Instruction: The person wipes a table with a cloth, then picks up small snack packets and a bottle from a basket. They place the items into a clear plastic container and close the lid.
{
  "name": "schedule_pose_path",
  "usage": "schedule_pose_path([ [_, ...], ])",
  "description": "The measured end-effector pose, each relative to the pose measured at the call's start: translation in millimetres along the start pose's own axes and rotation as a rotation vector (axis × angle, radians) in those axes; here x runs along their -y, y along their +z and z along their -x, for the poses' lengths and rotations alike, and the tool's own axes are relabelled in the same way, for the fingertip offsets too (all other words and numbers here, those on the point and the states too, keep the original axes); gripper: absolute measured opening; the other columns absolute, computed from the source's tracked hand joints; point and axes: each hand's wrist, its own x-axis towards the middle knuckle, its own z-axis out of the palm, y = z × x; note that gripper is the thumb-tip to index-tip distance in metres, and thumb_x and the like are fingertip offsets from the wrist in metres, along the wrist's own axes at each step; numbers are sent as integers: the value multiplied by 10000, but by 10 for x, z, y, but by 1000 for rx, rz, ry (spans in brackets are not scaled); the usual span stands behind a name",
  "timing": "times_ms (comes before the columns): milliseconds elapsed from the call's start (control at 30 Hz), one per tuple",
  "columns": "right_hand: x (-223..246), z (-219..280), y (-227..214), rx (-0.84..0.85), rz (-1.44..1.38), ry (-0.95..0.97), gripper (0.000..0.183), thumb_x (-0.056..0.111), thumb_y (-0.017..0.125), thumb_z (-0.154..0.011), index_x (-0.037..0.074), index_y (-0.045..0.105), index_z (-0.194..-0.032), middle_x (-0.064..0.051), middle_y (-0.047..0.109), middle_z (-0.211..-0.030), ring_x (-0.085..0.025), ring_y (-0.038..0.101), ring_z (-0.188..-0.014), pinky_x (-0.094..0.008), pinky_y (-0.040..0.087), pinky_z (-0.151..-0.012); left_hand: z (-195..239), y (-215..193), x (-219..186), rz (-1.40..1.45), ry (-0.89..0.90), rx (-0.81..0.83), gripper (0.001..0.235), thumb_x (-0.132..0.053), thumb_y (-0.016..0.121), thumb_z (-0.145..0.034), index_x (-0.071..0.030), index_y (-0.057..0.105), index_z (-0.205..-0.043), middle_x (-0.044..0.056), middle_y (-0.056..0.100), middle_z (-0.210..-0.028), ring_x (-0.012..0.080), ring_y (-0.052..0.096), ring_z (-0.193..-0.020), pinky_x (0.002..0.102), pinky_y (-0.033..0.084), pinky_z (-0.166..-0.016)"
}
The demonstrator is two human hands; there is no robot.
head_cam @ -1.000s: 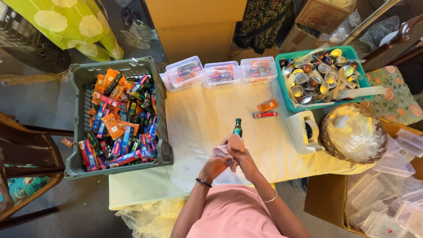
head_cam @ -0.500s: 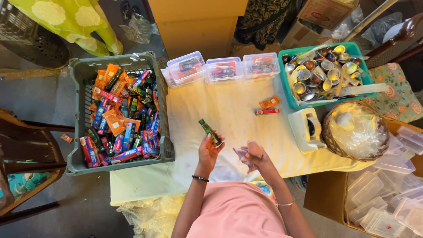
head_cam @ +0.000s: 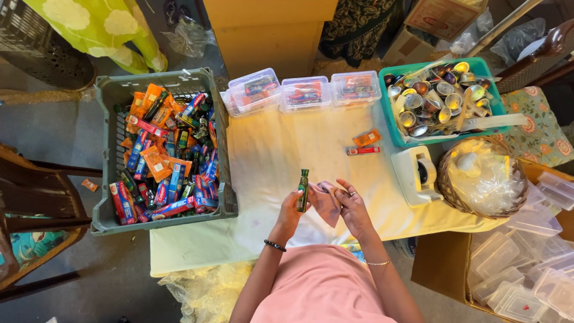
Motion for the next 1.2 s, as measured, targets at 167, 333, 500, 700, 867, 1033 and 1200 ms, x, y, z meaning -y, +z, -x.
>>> schedule_pose_path([
  [167,-244,-310,-318,-34,-58,-50,369,90,671,-974,57,580,-1330,-26,671,-1112,-125,652,-1014,-270,533,-910,-21,13,-59,15,-66,-109,256,-325,544,-980,-133,665,-1100,-16,693,-1047,97,611,-997,353,485,-911],
  [333,-667,-790,-979,-274,117,-101,407,128,703,-961,98,584,-1349,-14,661,-1157,-132,584,-991,-285,466,-828,-485,-968,473,-220,80,-384,260,-324,584,-991,-113,681,-1109,4,677,-972,92,601,-860,326,489,-760],
  [500,-707,-579,-765,-413,915,-515,333,162,761,-861,45,682,-1162,-79,697,-1145,-194,639,-1090,-343,489,-959,-369,-1484,451,-898,60,-837,353,-350,666,-992,-5,721,-1045,139,746,-913,231,683,-760,383,533,-710],
  [700,-867,-549,-349,21,1376,-633,183,190,795,-787,86,787,-938,-91,740,-1033,-287,639,-1067,-409,479,-983,-181,-1467,412,-1034,265,-903,388,-211,731,-886,-35,619,-1213,141,717,-1137,308,699,-999,435,561,-855],
  [867,-966,-702,-157,-43,1470,-676,311,248,829,-763,79,746,-1010,-108,708,-1050,-308,635,-1048,-421,475,-946,33,-937,180,-1203,262,-957,629,-176,769,-829,-53,490,-1379,168,548,-1342,373,487,-1251,535,487,-928],
  [1033,-1065,-905,-175,-165,1504,-608,345,282,854,-747,84,746,-1007,-110,701,-1036,-304,638,-1018,-423,483,-905,113,-626,-17,-1474,261,-904,715,-178,806,-771,-76,495,-1406,148,458,-1415,397,388,-1289,618,405,-966],
  [1200,-1098,-1104,-368,-111,1307,-410,219,240,852,-738,77,798,-875,-100,726,-866,-243,686,-843,-373,532,-791,-67,-652,115,-1529,453,-508,500,-162,819,-772,-157,634,-1236,93,618,-1251,356,487,-1236,484,437,-1053],
])
